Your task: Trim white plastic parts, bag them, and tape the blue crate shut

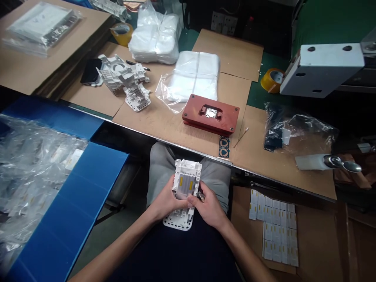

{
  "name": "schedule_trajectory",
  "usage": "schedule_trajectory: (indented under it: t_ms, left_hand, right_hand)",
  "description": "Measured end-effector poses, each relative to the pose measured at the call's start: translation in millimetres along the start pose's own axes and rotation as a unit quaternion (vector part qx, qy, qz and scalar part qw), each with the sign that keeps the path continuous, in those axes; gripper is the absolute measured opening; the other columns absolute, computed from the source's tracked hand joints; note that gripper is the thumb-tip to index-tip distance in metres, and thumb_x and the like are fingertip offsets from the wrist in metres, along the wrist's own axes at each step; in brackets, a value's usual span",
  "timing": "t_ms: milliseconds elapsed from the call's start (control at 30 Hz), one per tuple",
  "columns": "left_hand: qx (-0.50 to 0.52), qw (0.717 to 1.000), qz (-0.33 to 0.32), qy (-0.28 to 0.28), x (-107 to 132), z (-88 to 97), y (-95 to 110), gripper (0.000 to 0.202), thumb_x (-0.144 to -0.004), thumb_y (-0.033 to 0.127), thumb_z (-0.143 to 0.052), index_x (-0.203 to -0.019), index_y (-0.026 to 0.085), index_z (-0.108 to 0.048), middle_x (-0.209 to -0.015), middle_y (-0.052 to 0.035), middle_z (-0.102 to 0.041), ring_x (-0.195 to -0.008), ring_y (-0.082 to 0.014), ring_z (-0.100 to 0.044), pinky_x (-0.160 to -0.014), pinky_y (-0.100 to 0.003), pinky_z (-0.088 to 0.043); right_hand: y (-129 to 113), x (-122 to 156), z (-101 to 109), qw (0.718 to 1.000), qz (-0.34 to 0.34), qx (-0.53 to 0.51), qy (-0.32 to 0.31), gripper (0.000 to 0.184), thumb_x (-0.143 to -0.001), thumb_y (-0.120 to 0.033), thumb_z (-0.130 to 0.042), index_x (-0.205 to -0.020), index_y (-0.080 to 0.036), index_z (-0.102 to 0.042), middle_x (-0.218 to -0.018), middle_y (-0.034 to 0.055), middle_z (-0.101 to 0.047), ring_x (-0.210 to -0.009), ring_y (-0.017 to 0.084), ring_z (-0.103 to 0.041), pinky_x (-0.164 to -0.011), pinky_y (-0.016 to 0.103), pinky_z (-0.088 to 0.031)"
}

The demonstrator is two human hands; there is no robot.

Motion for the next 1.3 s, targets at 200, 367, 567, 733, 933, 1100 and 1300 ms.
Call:
schedule_trajectory:
  t_ms: [200, 367, 567, 733, 933, 1100, 1300]
  left_hand:
    - [0.004, 1.0, 0.011, -0.002, 3, 2.6, -4, 0.085, -0.053, 0.022, -0.095, -0.124, 0.022, -0.048, -0.115, -0.0079, -0.07, -0.109, -0.0324, -0.067, -0.091, -0.042, -0.055]
    - [-0.01, 1.0, 0.024, 0.009, 3, 5.6, -10, 0.083, -0.052, 0.022, -0.095, -0.121, 0.023, -0.049, -0.108, -0.0061, -0.071, -0.102, -0.0324, -0.068, -0.086, -0.042, -0.055]
    - [0.014, 0.999, 0.02, -0.021, -8, 4.5, -1, 0.086, -0.056, 0.027, -0.093, -0.127, 0.02, -0.046, -0.114, -0.0086, -0.07, -0.105, -0.0304, -0.068, -0.086, -0.04, -0.057]
    - [-0.018, 1.0, 0.0, -0.009, -7, 6.9, 15, 0.082, -0.059, 0.022, -0.091, -0.128, 0.021, -0.047, -0.12, -0.0079, -0.068, -0.111, -0.03, -0.065, -0.094, -0.041, -0.053]
    - [-0.111, 0.994, 0.0, -0.001, 4, 11.4, 30, 0.074, -0.068, 0.029, -0.087, -0.13, 0.023, -0.047, -0.121, -0.0066, -0.067, -0.109, -0.0296, -0.065, -0.091, -0.04, -0.051]
    - [-0.128, 0.988, -0.04, 0.074, 2, 14.3, 56, 0.074, -0.07, 0.03, -0.085, -0.13, 0.021, -0.043, -0.122, -0.0069, -0.064, -0.111, -0.0282, -0.063, -0.09, -0.038, -0.05]
    - [-0.102, 0.991, -0.047, 0.073, 0, 7.4, 64, 0.062, -0.072, 0.024, -0.079, -0.124, 0.021, -0.045, -0.11, -0.0042, -0.068, -0.099, -0.0248, -0.066, -0.084, -0.035, -0.051]
  right_hand:
    - [-1, 5, -3, 0.997, 0.005, 0.067, 0.031, 0.041, -0.092, -0.034, -0.066, -0.129, -0.017, -0.058, -0.124, 0.0114, -0.071, -0.112, 0.029, -0.067, -0.099, 0.044, -0.054]
    - [7, 9, -4, 0.994, -0.006, 0.097, 0.057, 0.039, -0.091, -0.034, -0.065, -0.125, -0.018, -0.059, -0.119, 0.0115, -0.072, -0.108, 0.03, -0.069, -0.095, 0.045, -0.056]
    - [5, -5, -1, 0.998, -0.012, 0.06, 0.027, 0.043, -0.089, -0.033, -0.068, -0.129, -0.019, -0.059, -0.128, 0.0094, -0.07, -0.117, 0.028, -0.066, -0.104, 0.043, -0.052]
    - [-9, -13, 14, 0.999, -0.016, -0.009, 0.046, 0.05, -0.089, -0.039, -0.07, -0.134, -0.021, -0.057, -0.136, 0.0089, -0.067, -0.125, 0.028, -0.063, -0.108, 0.043, -0.049]
    - [-22, -15, 19, 0.997, -0.011, -0.008, 0.07, 0.043, -0.093, -0.046, -0.066, -0.127, -0.02, -0.064, -0.131, 0.0111, -0.07, -0.122, 0.03, -0.065, -0.109, 0.047, -0.049]
    - [-31, -13, 10, 0.997, -0.002, 0.03, 0.072, 0.044, -0.095, -0.045, -0.062, -0.132, -0.02, -0.06, -0.134, 0.0115, -0.068, -0.127, 0.029, -0.061, -0.109, 0.043, -0.049]
    - [-35, -11, 9, 0.995, -0.023, 0.05, 0.079, 0.045, -0.092, -0.047, -0.066, -0.128, -0.019, -0.063, -0.128, 0.0111, -0.071, -0.12, 0.03, -0.065, -0.104, 0.042, -0.051]
Point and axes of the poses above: each hand's wrist, its own x-axis away from the middle knuckle, its own z-axis out of the back of the hand, y = z × x, the point moved 6 cm from there along -x, towards the middle knuckle
